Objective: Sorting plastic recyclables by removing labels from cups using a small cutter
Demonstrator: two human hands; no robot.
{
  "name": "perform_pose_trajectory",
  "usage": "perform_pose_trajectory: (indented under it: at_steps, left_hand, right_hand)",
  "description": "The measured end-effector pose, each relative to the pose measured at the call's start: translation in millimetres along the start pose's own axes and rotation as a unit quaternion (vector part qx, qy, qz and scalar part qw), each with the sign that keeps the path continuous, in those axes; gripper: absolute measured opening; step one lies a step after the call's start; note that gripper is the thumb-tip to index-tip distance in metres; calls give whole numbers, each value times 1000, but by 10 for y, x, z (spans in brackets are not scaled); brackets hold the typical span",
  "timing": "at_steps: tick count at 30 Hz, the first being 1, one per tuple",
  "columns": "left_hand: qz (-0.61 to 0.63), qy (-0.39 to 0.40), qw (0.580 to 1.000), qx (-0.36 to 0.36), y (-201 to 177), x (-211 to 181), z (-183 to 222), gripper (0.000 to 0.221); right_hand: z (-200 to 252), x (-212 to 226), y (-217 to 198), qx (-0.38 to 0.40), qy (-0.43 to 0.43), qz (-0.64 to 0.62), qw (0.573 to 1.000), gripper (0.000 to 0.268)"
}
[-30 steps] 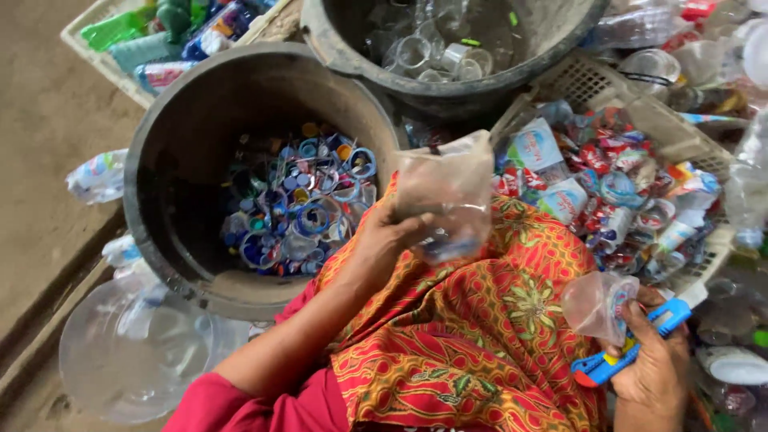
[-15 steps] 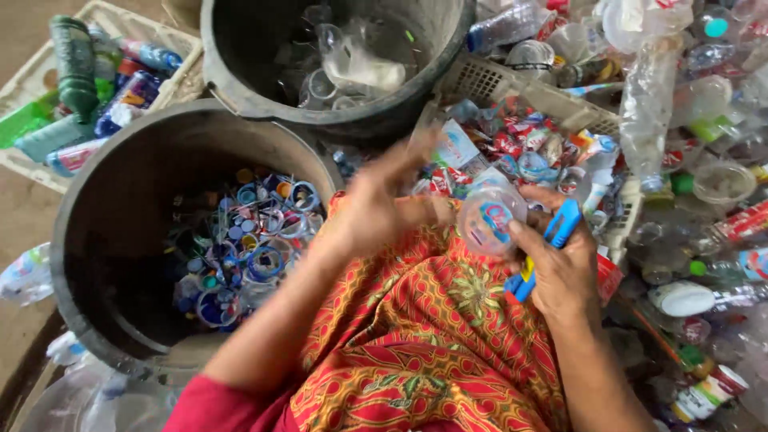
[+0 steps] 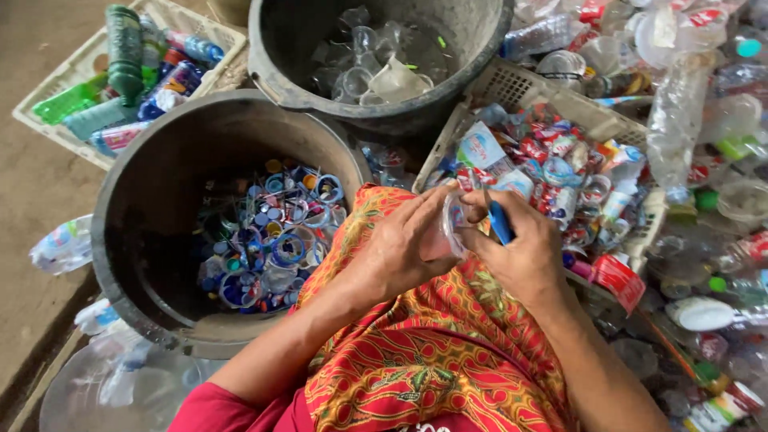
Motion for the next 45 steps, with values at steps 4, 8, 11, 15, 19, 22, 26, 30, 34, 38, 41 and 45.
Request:
perform_pose_trajectory:
  at_steps: [4, 8, 11, 15, 19, 22, 26, 30, 34, 38, 41, 45]
  left_hand:
    - [6, -2, 999, 31, 121, -10, 7, 93]
    - [13, 2, 1000, -4, -34, -76, 34, 87]
    - [-17, 21, 1000, -8, -100, -118, 93, 83]
    - [126, -83, 987, 58, -232, -265, 113, 93]
    - [344, -199, 913, 92, -83, 24, 42, 84]
    - [379, -236, 887, 122, 83, 497, 79, 71]
    - [317, -224, 912, 135, 143, 459, -32, 77]
    - [277, -165, 938, 127, 78, 163, -238, 76]
    - [117, -92, 986, 80, 333, 288, -345, 81]
    - [137, -97, 982, 90, 142, 1, -349, 73]
    - [245, -147, 952, 111, 185, 20, -289, 75]
    - [257, -185, 945, 81, 275, 168, -261, 56]
  right_hand:
    - [-28, 126, 14, -19, -46, 106, 993, 24]
    - [-66, 295, 58, -48, -69, 99, 992, 12]
    - [-35, 245, 140, -73, -31, 67, 995, 14]
    - [-39, 97, 176, -57, -45, 51, 996, 11]
    - [-76, 262, 144, -7, -135, 61, 989, 9]
    - [-137, 409, 129, 32, -133, 63, 989, 11]
    - [-109, 137, 109, 49, -88, 68, 993, 28]
    - [-126, -353, 135, -10, 23, 109, 994, 15]
    - [-193, -897, 17, -62, 133, 89, 985, 10]
    - [-197, -747, -77, -99, 179, -35, 978, 3]
    - [-243, -531, -121, -113, 112, -133, 978, 5]
    - [-243, -232, -31, -35, 50, -158, 986, 4]
Point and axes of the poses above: each hand's wrist, its own z-axis away from the middle knuckle, its own y-axis out of the palm, x = y × z, the point moved 3 cm from there along -z, towards the middle knuckle, and after that the axes turned 7 degrees about x, right-handed, at the moved point
